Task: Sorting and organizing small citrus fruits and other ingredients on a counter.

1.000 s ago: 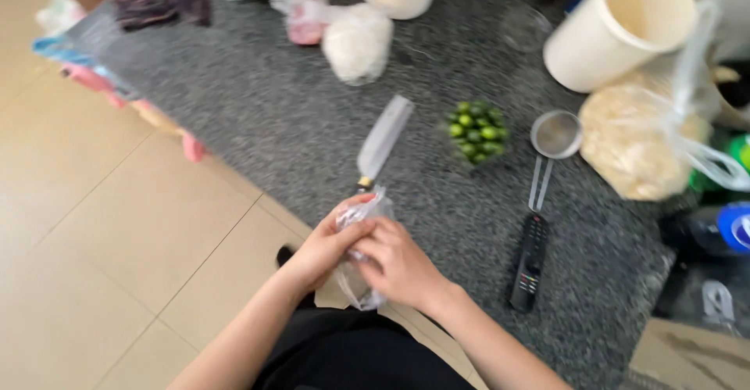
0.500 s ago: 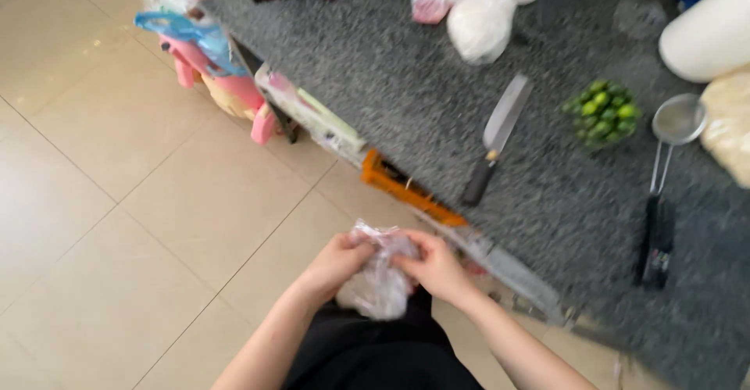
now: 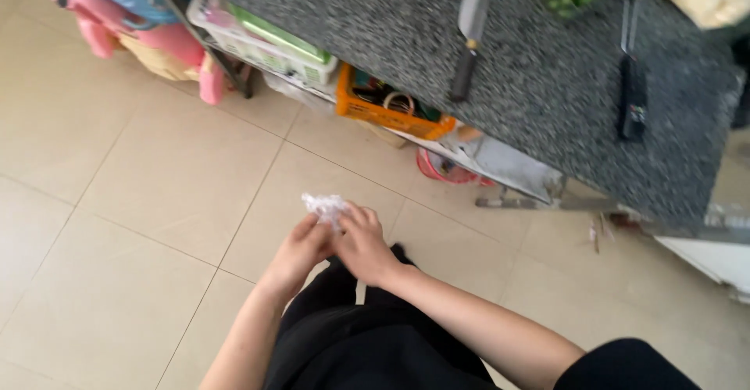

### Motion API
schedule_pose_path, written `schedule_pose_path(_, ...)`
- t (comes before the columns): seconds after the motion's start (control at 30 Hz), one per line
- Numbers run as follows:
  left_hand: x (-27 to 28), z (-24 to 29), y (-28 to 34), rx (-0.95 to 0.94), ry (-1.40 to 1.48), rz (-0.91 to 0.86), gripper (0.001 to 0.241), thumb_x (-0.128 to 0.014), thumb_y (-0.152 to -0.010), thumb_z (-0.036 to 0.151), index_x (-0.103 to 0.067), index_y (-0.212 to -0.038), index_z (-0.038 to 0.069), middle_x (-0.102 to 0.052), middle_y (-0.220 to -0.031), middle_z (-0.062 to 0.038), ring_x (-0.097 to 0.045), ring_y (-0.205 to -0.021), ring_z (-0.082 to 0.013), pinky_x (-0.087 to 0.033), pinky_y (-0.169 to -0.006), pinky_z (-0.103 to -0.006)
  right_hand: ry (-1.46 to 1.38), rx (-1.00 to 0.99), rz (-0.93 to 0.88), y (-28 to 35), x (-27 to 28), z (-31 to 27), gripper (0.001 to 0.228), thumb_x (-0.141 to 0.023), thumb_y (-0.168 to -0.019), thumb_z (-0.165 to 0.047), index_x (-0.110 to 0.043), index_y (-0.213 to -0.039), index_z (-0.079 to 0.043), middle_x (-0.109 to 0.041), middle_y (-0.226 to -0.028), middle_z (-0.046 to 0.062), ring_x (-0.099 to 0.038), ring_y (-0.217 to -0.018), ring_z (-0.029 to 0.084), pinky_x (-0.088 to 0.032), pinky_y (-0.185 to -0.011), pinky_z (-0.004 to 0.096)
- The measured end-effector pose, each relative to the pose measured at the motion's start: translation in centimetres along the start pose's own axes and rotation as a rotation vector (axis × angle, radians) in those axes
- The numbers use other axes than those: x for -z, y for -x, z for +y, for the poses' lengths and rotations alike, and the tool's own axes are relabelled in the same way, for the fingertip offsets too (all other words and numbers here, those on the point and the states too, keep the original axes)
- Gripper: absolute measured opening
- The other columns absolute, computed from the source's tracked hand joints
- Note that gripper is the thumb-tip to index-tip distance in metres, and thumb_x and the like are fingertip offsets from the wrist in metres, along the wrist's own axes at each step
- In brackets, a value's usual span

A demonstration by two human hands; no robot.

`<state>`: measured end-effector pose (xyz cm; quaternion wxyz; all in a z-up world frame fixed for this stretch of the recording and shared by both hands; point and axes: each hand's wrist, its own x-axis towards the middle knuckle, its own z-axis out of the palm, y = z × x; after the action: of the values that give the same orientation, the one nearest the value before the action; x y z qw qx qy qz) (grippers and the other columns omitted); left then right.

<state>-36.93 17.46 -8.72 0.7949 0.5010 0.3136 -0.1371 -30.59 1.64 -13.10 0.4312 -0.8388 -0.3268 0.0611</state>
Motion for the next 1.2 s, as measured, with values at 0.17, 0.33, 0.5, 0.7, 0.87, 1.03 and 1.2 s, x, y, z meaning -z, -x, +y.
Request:
schedule_pose_path(0.17,-1.7,-2.6,1.2,0.241,0.01,-0.06,0.053,-0.043,-0.103,0.029,-0.051,-0.148,0.002,-0.066,-0.134,-0.013,-0.063,-0.115,-0.0236,-0.051,-0.102,-0.0389,0.034,0.075,-0.181,4.5,2.5,1.6,0.036,-0.062,-0.096,-0.02,-0.063,-0.126,0.001,-0.067,-0.127,0.024,-0.059,-0.119,0.041,-0.046,-0.101,0.047)
schedule_pose_path(0.33,-5.5,-7.3,1.8,0.301,-0.167,-0.157,0.055,-0.042,-0.1,0.03,-0.041,-0.153,0.016,-0.066,-0.142,-0.003,-0.064,-0.125,-0.015,-0.044,-0.108,-0.0339,-0.524,-0.682,-0.115,11.1,1.2,11.8,0.038,-0.057,-0.1,-0.014,-0.057,-0.136,-0.002,-0.07,-0.114,0.011,-0.066,-0.098,0.022,-0.058,-0.081,0.037)
schedule_pose_path(0.5,-8.3,-13.4,-1.2,0.165,-0.253,-0.142,0.052,-0.048,-0.098,0.022,-0.05,-0.149,0.013,-0.067,-0.138,-0.003,-0.065,-0.115,-0.0182,-0.048,-0.101,-0.0364,-0.806,-1.088,0.283,18.1,1.3,24.3,0.029,-0.071,-0.09,-0.004,-0.065,-0.118,0.003,-0.072,-0.105,0.009,-0.07,-0.091,0.019,-0.059,-0.073,0.036)
schedule_pose_path(0.7,-6.0,-21.4,-6.4,-0.045,-0.181,-0.184,0.048,-0.05,-0.096,0.007,-0.053,-0.144,0.002,-0.069,-0.136,-0.013,-0.069,-0.11,-0.0224,-0.053,-0.1,-0.0326,-0.531,-1.259,0.342,20.5,-2.2,38.6,0.032,-0.067,-0.08,0.001,-0.077,-0.111,-0.002,-0.078,-0.105,0.009,-0.073,-0.094,0.017,-0.058,-0.082,0.031)
schedule_pose_path(0.87,2.4,-26.6,-8.2,0.04,-0.199,0.028,0.045,-0.053,-0.093,0.001,-0.059,-0.138,0.001,-0.072,-0.133,-0.016,-0.072,-0.114,-0.0237,-0.054,-0.1,-0.0338,-0.333,-1.312,0.284,19.2,-8.3,54.3,0.022,-0.073,-0.083,-0.007,-0.081,-0.103,-0.008,-0.079,-0.096,0.005,-0.073,-0.087,0.015,-0.058,-0.079,0.031)
schedule_pose_path(1.03,16.4,-39.5,-11.9,-0.026,-0.225,0.333,0.045,-0.051,-0.094,-0.004,-0.064,-0.137,-0.004,-0.076,-0.128,-0.027,-0.077,-0.102,-0.0344,-0.059,-0.095,-0.0427,-0.212,-1.185,0.434,10.9,-6.7,65.2,0.019,-0.072,-0.076,-0.003,-0.075,-0.094,-0.007,-0.071,-0.08,0.005,-0.068,-0.072,0.019,-0.055,-0.063,0.041)
schedule_pose_path(1.2,22.0,-47.1,-17.5,0.171,0.489,-0.209,0.058,-0.042,-0.094,0.036,-0.046,-0.142,0.003,-0.063,-0.135,-0.028,-0.072,-0.109,-0.0441,-0.058,-0.092,-0.0564,-0.586,-1.077,0.653,9.5,-5.9,59.8,0.013,-0.062,-0.098,-0.017,-0.063,-0.091,-0.006,-0.063,-0.073,0.006,-0.063,-0.063,0.019,-0.049,-0.052,0.035)
